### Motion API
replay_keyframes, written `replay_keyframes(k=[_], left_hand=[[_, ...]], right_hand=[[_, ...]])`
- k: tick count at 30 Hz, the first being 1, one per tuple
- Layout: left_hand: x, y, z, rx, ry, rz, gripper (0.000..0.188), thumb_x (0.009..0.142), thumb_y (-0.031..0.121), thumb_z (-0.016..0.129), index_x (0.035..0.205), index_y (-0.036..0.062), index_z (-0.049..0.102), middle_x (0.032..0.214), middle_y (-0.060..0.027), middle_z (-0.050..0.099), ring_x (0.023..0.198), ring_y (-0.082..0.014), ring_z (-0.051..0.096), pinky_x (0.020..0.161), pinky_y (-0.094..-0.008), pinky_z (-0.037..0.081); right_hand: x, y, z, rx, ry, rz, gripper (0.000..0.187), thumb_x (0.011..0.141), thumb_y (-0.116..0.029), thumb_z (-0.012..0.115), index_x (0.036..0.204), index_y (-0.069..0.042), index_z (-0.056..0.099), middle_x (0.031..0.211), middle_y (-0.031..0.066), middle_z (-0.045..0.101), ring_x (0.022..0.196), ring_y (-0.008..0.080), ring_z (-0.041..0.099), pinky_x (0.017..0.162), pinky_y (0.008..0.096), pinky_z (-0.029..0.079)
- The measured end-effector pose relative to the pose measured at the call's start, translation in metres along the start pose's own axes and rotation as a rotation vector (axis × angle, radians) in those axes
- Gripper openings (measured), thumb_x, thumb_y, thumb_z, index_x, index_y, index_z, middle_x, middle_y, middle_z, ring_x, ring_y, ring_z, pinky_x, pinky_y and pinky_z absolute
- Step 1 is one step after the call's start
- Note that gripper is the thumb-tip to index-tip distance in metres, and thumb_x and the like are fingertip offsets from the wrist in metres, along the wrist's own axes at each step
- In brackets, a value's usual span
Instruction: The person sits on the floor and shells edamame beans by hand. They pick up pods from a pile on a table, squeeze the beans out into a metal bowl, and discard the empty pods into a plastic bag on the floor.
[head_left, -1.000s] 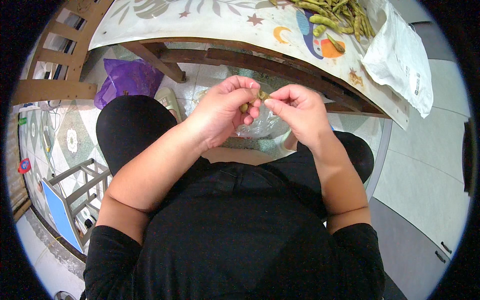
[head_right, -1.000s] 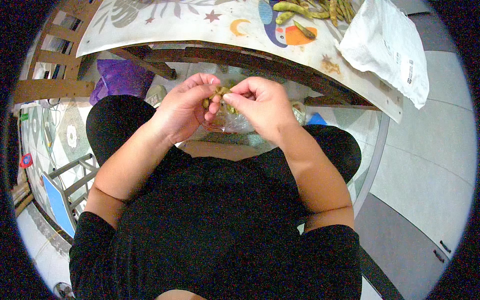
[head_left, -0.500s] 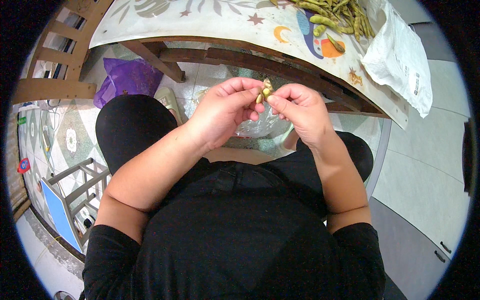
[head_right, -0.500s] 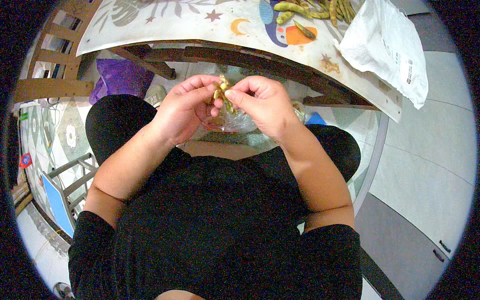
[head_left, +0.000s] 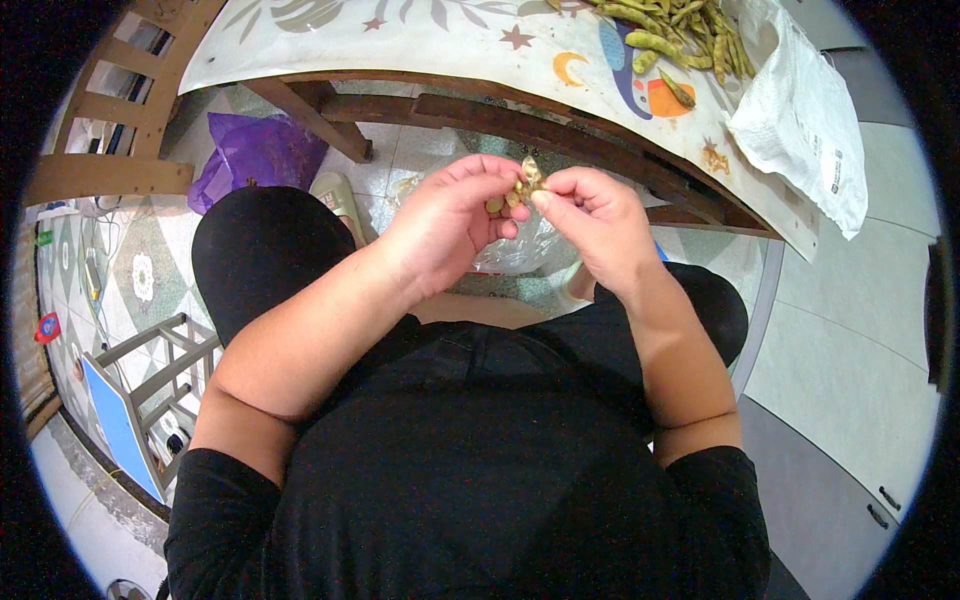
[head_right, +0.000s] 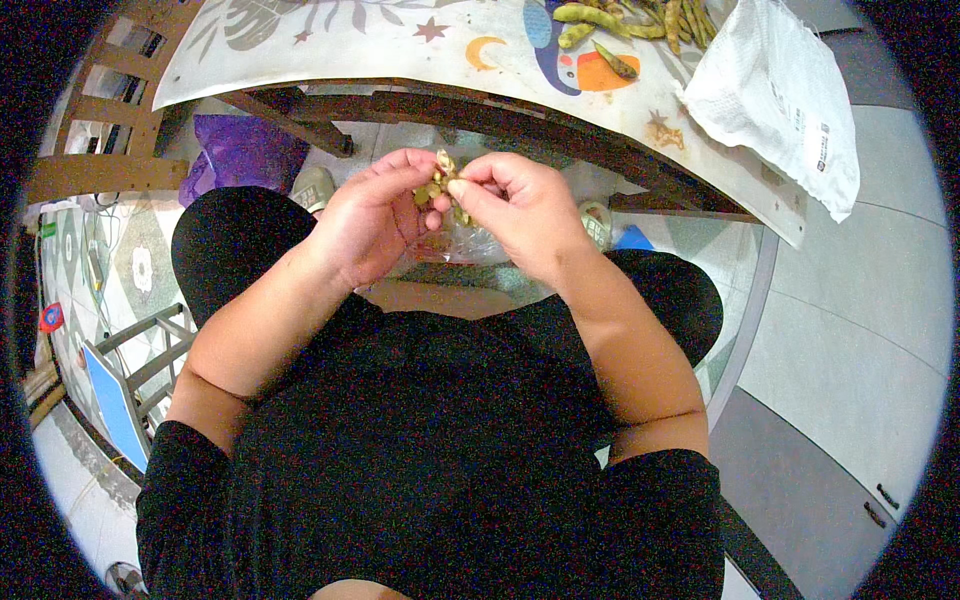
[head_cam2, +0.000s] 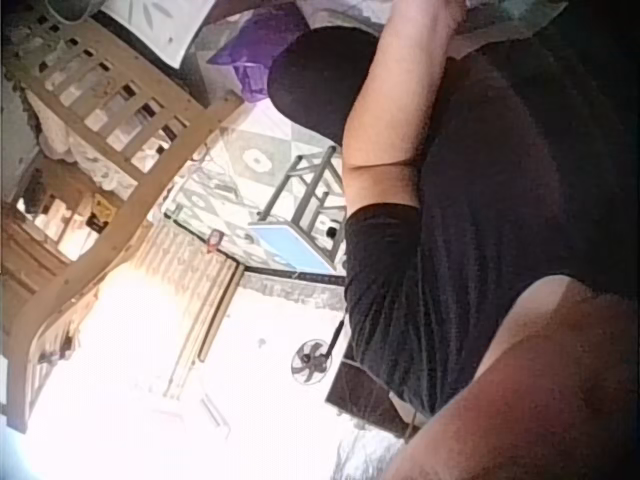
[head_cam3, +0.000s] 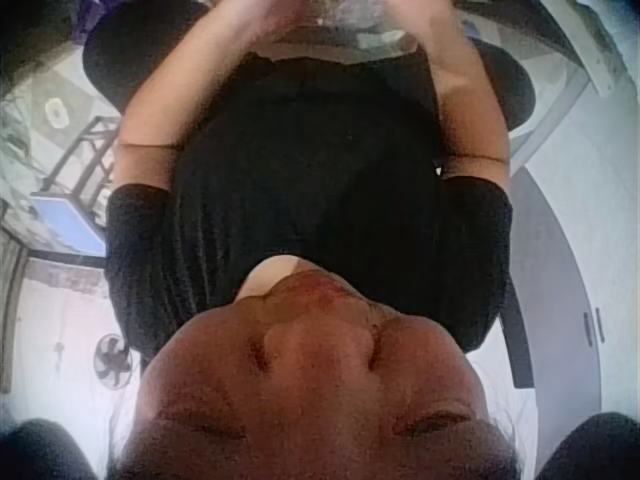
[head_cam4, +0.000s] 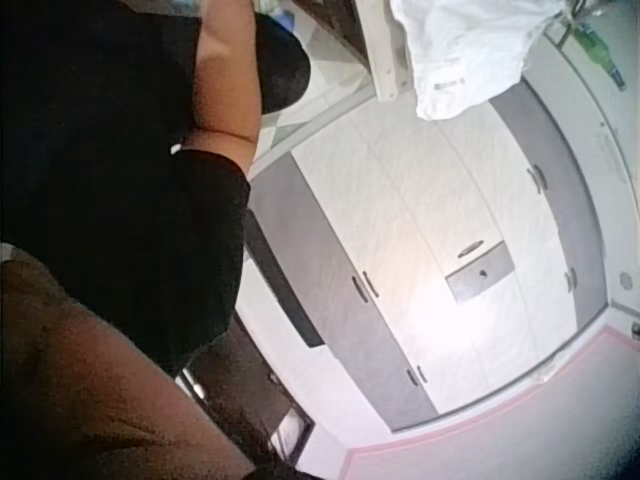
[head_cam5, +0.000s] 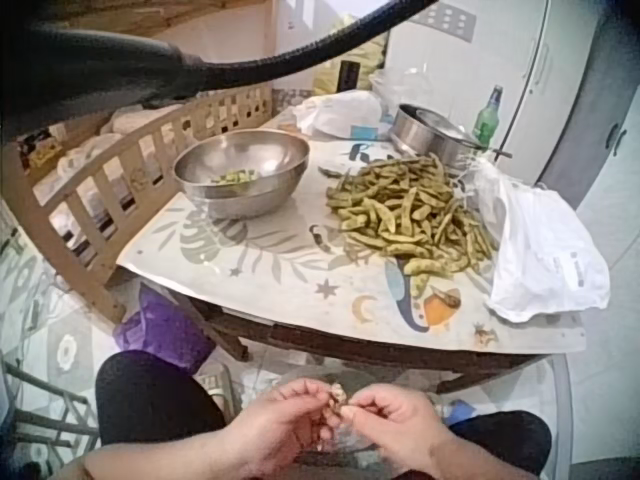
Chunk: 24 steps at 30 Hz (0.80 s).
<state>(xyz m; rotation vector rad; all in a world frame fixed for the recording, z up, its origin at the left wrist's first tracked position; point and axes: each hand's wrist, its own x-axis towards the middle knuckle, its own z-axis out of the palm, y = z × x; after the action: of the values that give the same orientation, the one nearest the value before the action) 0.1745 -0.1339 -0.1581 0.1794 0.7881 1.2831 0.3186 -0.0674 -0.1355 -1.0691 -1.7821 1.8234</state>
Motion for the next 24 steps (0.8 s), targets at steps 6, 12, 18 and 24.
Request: replay_keyframes(k=[6, 12, 18, 24], left_hand=[[0.002, 0.005, -0.010, -0.218, -0.039, -0.021, 0.018, 0.083, 0.020, 0.039, 0.087, 0.0049, 0.048, 0.079, -0.0053, 0.052, 0.069, -0.0150, 0.051, 0.058, -0.0253, 0.041], [0.001, 0.001, -0.004, -0.011, 0.004, 0.037, 0.012, 0.081, 0.016, 0.047, 0.081, 0.0047, 0.052, 0.073, -0.0029, 0.053, 0.063, -0.0117, 0.048, 0.057, -0.0231, 0.039], [0.003, -0.003, -0.009, -0.001, -0.105, 0.017, 0.013, 0.080, 0.015, 0.050, 0.085, 0.0037, 0.056, 0.069, -0.0017, 0.054, 0.062, -0.0092, 0.049, 0.057, -0.0210, 0.039], [0.002, -0.002, -0.008, -0.028, -0.117, -0.033, 0.016, 0.080, 0.015, 0.052, 0.089, 0.0026, 0.057, 0.074, -0.0025, 0.057, 0.064, -0.0078, 0.049, 0.058, -0.0194, 0.040]], right_hand=[[0.001, -0.008, -0.007, 0.214, -0.008, 0.189, 0.018, 0.078, -0.010, 0.055, 0.091, 0.002, 0.053, 0.073, 0.0054, 0.058, 0.058, 0.0088, 0.052, 0.046, 0.0179, 0.039], [0.002, -0.003, -0.008, 0.321, -0.107, 0.246, 0.015, 0.077, -0.011, 0.055, 0.085, 0.002, 0.053, 0.070, 0.0078, 0.058, 0.055, 0.0092, 0.052, 0.044, 0.0174, 0.039], [0.001, 0.004, -0.006, 0.422, -0.171, 0.321, 0.014, 0.078, -0.016, 0.056, 0.079, -0.002, 0.055, 0.066, 0.0042, 0.058, 0.052, 0.0071, 0.050, 0.044, 0.0161, 0.037], [0.001, 0.005, -0.007, 0.461, -0.230, 0.324, 0.018, 0.081, -0.021, 0.052, 0.077, -0.004, 0.055, 0.061, 0.0010, 0.055, 0.049, 0.0064, 0.048, 0.043, 0.0168, 0.036]])
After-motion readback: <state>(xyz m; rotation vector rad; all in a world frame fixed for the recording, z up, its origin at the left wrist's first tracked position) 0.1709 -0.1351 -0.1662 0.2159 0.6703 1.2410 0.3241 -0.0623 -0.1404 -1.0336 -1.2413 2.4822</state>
